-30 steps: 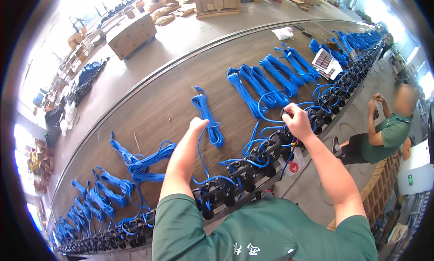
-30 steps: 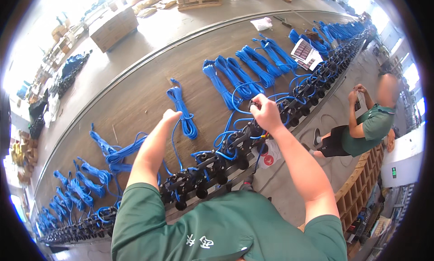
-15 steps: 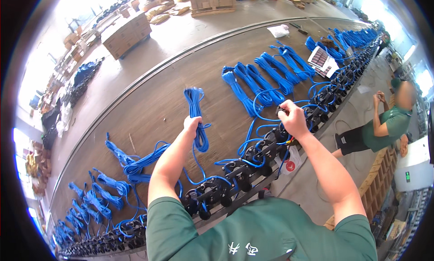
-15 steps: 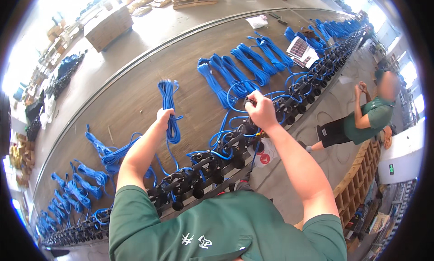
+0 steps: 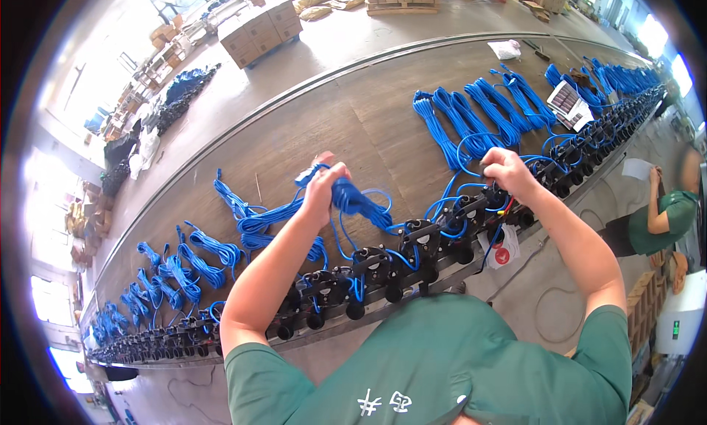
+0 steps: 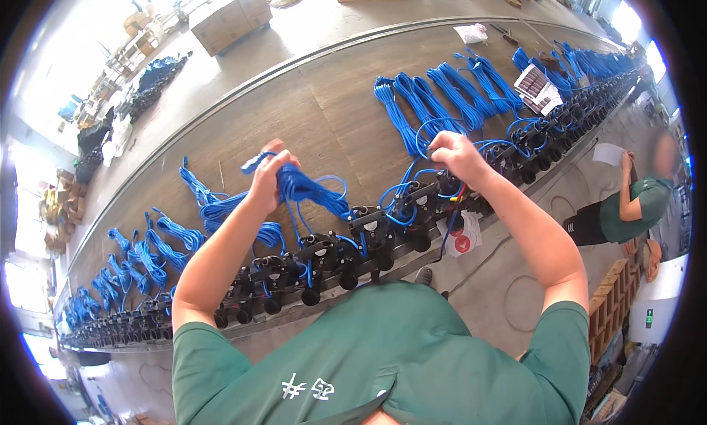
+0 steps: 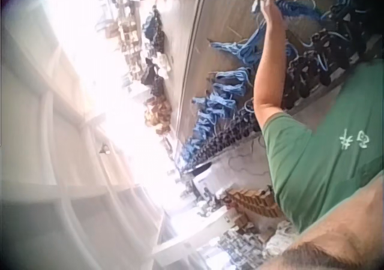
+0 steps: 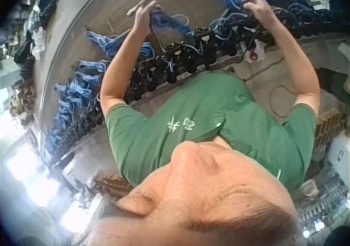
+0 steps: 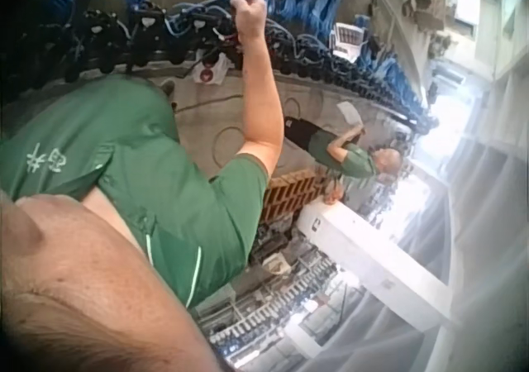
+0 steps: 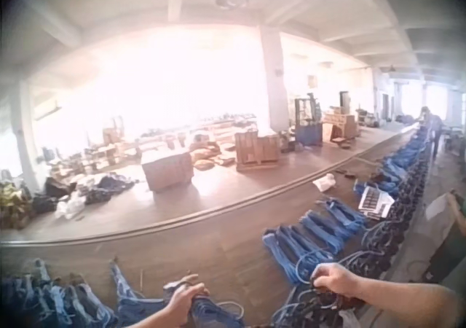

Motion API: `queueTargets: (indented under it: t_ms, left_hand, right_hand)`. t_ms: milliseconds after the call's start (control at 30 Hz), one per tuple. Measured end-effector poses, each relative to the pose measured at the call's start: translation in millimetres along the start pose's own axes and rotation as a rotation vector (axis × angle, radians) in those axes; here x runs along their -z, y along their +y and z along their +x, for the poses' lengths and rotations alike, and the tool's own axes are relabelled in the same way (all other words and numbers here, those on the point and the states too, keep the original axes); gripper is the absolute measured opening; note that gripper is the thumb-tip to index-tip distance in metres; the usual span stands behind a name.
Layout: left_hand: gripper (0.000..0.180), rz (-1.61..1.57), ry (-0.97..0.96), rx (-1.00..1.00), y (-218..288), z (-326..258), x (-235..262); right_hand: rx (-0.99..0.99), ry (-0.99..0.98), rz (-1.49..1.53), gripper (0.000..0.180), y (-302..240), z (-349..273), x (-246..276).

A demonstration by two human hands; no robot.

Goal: Connecting blue cables to black electronic components on an assembly line.

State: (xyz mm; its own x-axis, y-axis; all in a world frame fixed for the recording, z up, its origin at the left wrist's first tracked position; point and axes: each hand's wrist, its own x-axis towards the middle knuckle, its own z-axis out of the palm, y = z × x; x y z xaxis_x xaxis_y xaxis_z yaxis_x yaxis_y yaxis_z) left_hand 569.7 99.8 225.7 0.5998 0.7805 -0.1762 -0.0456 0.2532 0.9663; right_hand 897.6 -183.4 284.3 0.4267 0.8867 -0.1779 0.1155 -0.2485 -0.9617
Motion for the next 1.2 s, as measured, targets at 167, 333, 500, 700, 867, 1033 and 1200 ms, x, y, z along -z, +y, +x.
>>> queueTargets:
  t_ms: [167,333,500,700,867,1033,1200]
  left_hand:
    - [0.028,0.193,-0.097,0.051,4.0,-54.8,-25.0]
    - [0.061,0.841,-0.167,-0.125,14.2,-79.8,-62.8]
    - [0.080,0.951,-0.227,-0.353,21.3,-103.2,-108.0]
    - [0.042,1.253,-0.142,-0.320,-3.0,-82.5,-122.9]
    - [0.034,1.044,-0.202,-0.378,-1.6,-91.1,-120.3]
    - [0.030,0.592,-0.213,-0.222,-19.7,-82.5,-101.2]
    - [0.019,0.574,-0.036,-0.387,-29.3,-92.5,-112.0]
  right_hand:
    - [0.116,-0.350,0.031,0.021,3.7,-9.2,-58.4]
    - [0.164,-0.344,0.080,0.027,16.8,0.3,-82.5]
    - [0.173,-0.330,0.126,0.029,14.1,-4.0,-84.2]
    - [0.193,-0.293,-0.078,0.054,7.6,-0.1,-99.1]
    - [0.192,-0.218,-0.152,0.050,9.4,1.5,-95.3]
    - [0.124,-0.219,-0.133,0.044,8.7,2.9,-99.3]
    - [0.132,-0.302,0.131,0.027,15.9,1.8,-92.8]
